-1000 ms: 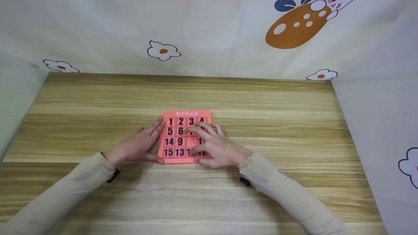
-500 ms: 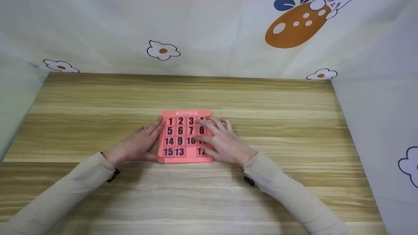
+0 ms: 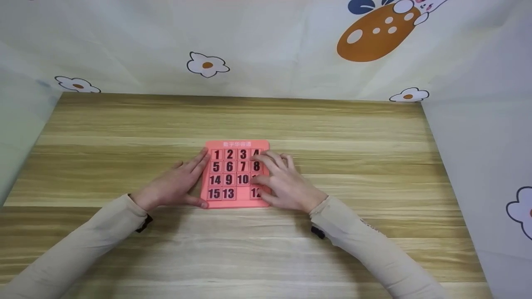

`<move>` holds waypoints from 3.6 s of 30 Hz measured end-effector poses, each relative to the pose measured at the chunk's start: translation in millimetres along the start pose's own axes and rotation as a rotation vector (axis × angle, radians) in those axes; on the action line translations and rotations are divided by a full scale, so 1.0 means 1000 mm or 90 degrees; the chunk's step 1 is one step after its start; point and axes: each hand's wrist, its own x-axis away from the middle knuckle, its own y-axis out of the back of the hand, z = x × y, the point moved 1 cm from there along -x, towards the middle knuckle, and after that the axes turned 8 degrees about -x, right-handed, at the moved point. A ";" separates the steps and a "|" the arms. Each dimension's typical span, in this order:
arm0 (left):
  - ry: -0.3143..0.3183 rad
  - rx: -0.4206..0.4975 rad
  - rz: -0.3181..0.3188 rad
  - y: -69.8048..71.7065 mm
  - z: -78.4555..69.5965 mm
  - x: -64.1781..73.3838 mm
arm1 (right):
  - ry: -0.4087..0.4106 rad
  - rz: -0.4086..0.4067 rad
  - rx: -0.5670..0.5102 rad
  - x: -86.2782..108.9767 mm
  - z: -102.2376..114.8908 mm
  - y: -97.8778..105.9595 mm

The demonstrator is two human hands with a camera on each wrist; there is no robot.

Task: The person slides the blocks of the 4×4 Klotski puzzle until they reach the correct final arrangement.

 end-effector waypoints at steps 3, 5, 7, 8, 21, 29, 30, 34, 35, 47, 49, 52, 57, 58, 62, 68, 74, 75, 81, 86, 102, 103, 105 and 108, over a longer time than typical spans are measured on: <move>0.001 0.000 0.002 0.000 0.000 0.000 | 0.010 0.018 -0.017 -0.006 0.006 -0.005; 0.000 -0.003 0.001 0.000 0.000 -0.001 | 0.015 0.038 -0.020 -0.011 0.011 -0.010; -0.001 -0.007 0.001 0.000 0.000 -0.001 | 0.021 0.063 -0.018 -0.016 0.015 -0.014; -0.002 -0.009 0.000 0.000 0.000 -0.002 | 0.023 0.076 -0.015 -0.018 0.017 -0.016; -0.005 -0.024 -0.004 0.000 0.000 0.000 | 0.052 0.089 -0.007 -0.038 0.027 -0.020; -0.002 -0.030 -0.002 0.001 -0.001 0.001 | 0.020 0.155 0.016 -0.037 0.032 -0.029; 0.000 -0.030 0.000 0.001 -0.001 0.001 | 0.018 0.158 0.014 -0.036 0.032 -0.029; 0.002 -0.029 0.002 0.001 -0.001 0.001 | 0.021 0.158 0.007 -0.036 0.032 -0.029; 0.002 -0.027 0.001 0.001 -0.001 0.001 | 0.022 0.156 0.007 -0.037 0.033 -0.029; -0.004 -0.017 -0.005 0.000 0.000 0.000 | 0.046 0.119 -0.004 -0.037 0.030 -0.024; -0.007 -0.014 -0.007 0.000 0.001 0.000 | 0.047 0.097 -0.011 -0.035 0.027 -0.022; -0.009 -0.005 -0.009 0.000 0.001 0.001 | 0.052 0.054 -0.016 -0.030 0.023 -0.016; -0.007 0.000 -0.008 0.001 -0.001 0.002 | 0.038 0.014 -0.021 -0.017 0.017 -0.008; -0.006 -0.002 -0.007 0.001 -0.001 0.002 | 0.032 0.019 -0.023 -0.015 0.017 -0.007; -0.001 -0.012 -0.003 0.001 -0.001 0.001 | 0.016 0.076 -0.017 -0.013 0.020 -0.010; 0.005 -0.005 0.004 0.000 -0.001 -0.001 | 0.016 0.101 -0.007 -0.020 0.024 -0.014; 0.014 -0.013 0.007 0.000 -0.001 -0.001 | -0.020 0.032 0.023 -0.023 0.019 -0.010; 0.012 -0.014 0.003 0.000 -0.001 -0.001 | -0.025 0.028 0.027 -0.022 0.017 -0.009; 0.003 -0.011 -0.007 0.000 -0.002 0.000 | 0.009 0.039 -0.031 -0.016 0.020 -0.006; 0.004 -0.005 -0.005 0.001 -0.002 0.000 | -0.018 0.051 -0.015 -0.024 0.023 -0.009; 0.005 -0.006 0.006 0.002 -0.001 -0.001 | -0.032 0.057 0.017 -0.045 0.026 -0.014; 0.003 -0.006 0.005 0.001 -0.001 -0.001 | -0.027 0.075 0.019 -0.048 0.027 -0.017; 0.001 -0.012 0.003 0.001 -0.001 -0.001 | -0.024 0.109 0.025 -0.052 0.029 -0.021; -0.004 -0.021 -0.004 0.000 -0.001 -0.002 | -0.041 0.127 0.030 -0.050 0.029 -0.022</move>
